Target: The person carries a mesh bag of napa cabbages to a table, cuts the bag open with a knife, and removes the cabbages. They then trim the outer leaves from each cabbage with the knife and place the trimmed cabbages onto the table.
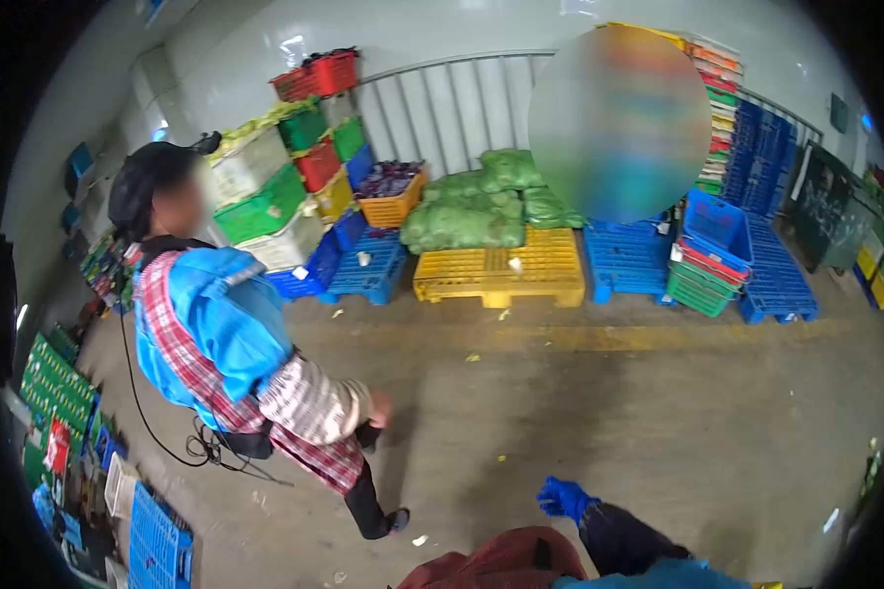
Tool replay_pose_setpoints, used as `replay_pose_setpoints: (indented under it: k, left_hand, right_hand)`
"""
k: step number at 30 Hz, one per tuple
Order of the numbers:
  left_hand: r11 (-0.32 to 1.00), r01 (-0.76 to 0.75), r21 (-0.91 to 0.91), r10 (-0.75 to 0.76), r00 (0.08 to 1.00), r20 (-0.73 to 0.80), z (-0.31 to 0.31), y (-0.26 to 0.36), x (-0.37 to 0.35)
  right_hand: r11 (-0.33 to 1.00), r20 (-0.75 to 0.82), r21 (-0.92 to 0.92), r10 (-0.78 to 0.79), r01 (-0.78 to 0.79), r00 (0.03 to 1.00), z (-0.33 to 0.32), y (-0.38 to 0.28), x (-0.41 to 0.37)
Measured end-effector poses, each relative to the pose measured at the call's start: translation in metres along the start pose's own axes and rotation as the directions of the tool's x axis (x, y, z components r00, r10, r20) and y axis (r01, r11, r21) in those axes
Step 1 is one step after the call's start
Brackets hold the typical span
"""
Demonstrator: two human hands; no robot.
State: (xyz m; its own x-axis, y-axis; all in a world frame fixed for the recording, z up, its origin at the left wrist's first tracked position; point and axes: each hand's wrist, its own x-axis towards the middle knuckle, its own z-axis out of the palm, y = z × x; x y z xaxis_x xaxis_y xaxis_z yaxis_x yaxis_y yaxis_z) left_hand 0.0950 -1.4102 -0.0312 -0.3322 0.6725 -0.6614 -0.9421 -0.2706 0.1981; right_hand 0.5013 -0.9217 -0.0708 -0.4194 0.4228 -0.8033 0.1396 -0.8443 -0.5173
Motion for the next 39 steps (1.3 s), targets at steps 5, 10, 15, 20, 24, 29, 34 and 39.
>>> replay_pose_setpoints:
  k: [5, 10, 15, 20, 24, 29, 34, 39]
  left_hand:
    - [0.496, 0.095, 0.863, -0.095, 0.994, -0.055, 0.171, -0.047, 0.089]
    - [0.300, 0.033, 0.953, -0.136, 0.991, 0.009, 0.231, -0.044, 0.251]
    - [0.352, 0.131, 0.927, -0.044, 0.991, -0.123, 0.289, -0.064, 0.383]
    - [0.107, 0.310, 0.945, -0.112, 0.948, -0.298, 0.428, -0.112, 0.455]
    - [0.084, 0.244, 0.966, -0.093, 0.967, -0.236, 0.511, -0.163, 0.510]
    - [0.122, 0.331, 0.936, -0.041, 0.944, -0.328, 0.557, -0.210, 0.538]
    - [-0.001, 0.361, 0.932, -0.115, 0.926, -0.359, 0.631, -0.267, 0.549]
    - [0.056, 0.332, 0.942, -0.112, 0.939, -0.325, 0.692, -0.304, 0.581]
  right_hand:
    - [0.971, -0.117, 0.237, 0.053, -0.024, 0.992, -0.065, 0.017, -0.033]
    - [0.961, -0.369, 0.225, 0.236, -0.160, 0.899, -0.139, 0.016, -0.028]
    - [0.966, -0.522, -0.140, 0.116, -0.219, 0.845, -0.155, -0.049, -0.049]
    - [0.978, -0.460, 0.206, 0.129, -0.036, 0.878, -0.188, -0.056, -0.024]
    - [0.665, -0.301, -0.737, -0.161, -0.122, 0.940, -0.273, -0.011, 0.030]
    - [0.923, -0.345, -0.344, 0.049, -0.175, 0.937, -0.324, -0.161, 0.069]
    - [0.972, -0.439, -0.226, -0.043, -0.064, 0.897, -0.383, -0.370, 0.133]
    - [0.931, -0.472, -0.362, -0.221, 0.040, 0.853, -0.378, -0.550, 0.192]
